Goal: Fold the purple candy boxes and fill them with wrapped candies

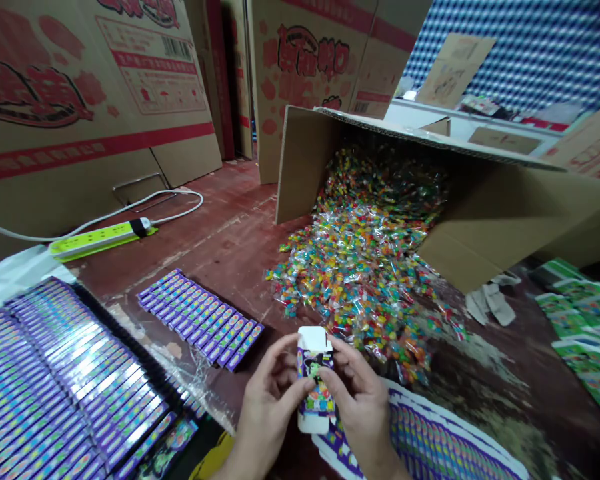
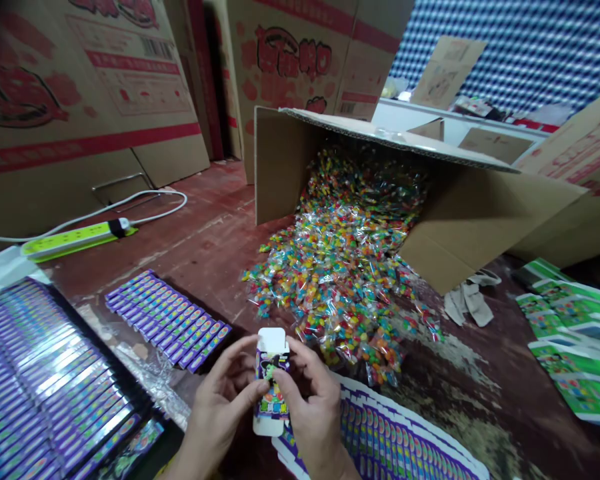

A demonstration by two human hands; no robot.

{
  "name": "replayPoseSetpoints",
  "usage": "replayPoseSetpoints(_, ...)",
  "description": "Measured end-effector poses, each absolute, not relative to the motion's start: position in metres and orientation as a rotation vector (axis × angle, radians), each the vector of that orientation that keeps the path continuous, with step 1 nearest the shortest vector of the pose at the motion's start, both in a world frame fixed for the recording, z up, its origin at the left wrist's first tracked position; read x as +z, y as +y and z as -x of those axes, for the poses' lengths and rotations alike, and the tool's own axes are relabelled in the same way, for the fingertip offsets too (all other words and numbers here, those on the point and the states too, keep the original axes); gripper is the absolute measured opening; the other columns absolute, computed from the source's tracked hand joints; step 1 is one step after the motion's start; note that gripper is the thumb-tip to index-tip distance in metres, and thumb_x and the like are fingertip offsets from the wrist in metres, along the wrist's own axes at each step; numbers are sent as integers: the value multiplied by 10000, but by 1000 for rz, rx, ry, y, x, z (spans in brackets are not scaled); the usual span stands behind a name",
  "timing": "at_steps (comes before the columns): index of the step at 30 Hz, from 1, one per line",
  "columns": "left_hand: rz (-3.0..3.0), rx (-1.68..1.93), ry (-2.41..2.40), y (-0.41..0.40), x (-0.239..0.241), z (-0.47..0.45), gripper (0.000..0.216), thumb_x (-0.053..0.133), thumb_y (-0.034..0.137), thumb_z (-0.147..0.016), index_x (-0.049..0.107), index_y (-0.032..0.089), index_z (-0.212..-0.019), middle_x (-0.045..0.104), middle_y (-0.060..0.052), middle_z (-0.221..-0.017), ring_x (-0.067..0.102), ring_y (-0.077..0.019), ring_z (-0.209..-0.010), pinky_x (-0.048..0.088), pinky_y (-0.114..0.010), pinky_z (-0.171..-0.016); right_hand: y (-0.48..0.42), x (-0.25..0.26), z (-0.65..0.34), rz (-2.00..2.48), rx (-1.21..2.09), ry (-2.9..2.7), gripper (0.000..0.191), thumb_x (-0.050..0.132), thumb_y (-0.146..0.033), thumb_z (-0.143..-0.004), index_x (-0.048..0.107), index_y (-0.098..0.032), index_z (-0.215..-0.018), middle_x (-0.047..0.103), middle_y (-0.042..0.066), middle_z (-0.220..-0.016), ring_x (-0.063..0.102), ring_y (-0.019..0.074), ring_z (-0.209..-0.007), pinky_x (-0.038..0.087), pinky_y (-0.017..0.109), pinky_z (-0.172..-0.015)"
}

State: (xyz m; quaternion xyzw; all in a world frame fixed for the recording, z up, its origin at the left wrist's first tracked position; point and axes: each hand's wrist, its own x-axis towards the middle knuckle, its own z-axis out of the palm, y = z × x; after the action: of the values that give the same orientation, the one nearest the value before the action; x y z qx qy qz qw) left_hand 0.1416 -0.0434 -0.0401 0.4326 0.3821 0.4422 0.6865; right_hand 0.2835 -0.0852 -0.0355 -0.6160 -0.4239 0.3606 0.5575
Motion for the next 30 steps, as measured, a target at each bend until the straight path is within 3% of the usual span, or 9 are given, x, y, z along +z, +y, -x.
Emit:
replayPoseSetpoints(3,-1105,861,800,-40,-35,-134,434,695,273,-854,568,264,-1269,641,-34,-1111,614,-188,-980,493,-271,-860,-87,-42,-285,1489,775,-1067,311,634,-313,-897,632,-219,-1194,702,68,-1013,669,197,-836,531,289,-769)
replayPoseSetpoints(7,-1165,720,700,-35,-30,-127,329,655,267,-887,589,223,-1206,638,-16,-957,598,-183,-908,487,-266,-790,-86,-38,-289,1497,719,-1199,104,593,-287,-921,654,-202,-917,657,27,-834,628,174,-761,498,271,-731)
replayPoseSetpoints(9,-1127,698,661,-35,-29,-127,298,648,251,-891,580,216,-1179,622,-8,-917,595,-181,-900,481,-263,-773,-83,-31,-291,1459,745,-1251,144,573,-271,-931,623,-197,-818,646,38,-885,623,185,-842,486,284,-793)
replayPoseSetpoints(12,-1044,740,664,-34,-29,-130,272,663,212,-875,557,222,-1125,612,-10,-972,598,-162,-891,468,-242,-749,-76,-22,-292,1391,914,-1146,112,592,-274,-920,587,-201,-835,642,59,-1025,625,204,-939,486,308,-851)
replayPoseSetpoints(18,-912,783,720,-33,-28,-131,322,716,199,-827,488,216,-1054,597,5,-962,559,-65,-643,416,-183,-595,-67,-17,-296,1244,1073,-1063,173,689,-342,-852,582,-208,-868,611,15,-852,602,181,-827,481,279,-763)
replayPoseSetpoints(30,-1060,747,810,-40,-23,-130,308,734,192,-807,527,217,-1034,620,-16,-995,604,-112,-755,480,-219,-662,-55,-4,-310,1395,1330,-952,258,770,-362,-756,607,-169,-704,607,-21,-685,548,139,-671,424,246,-663)
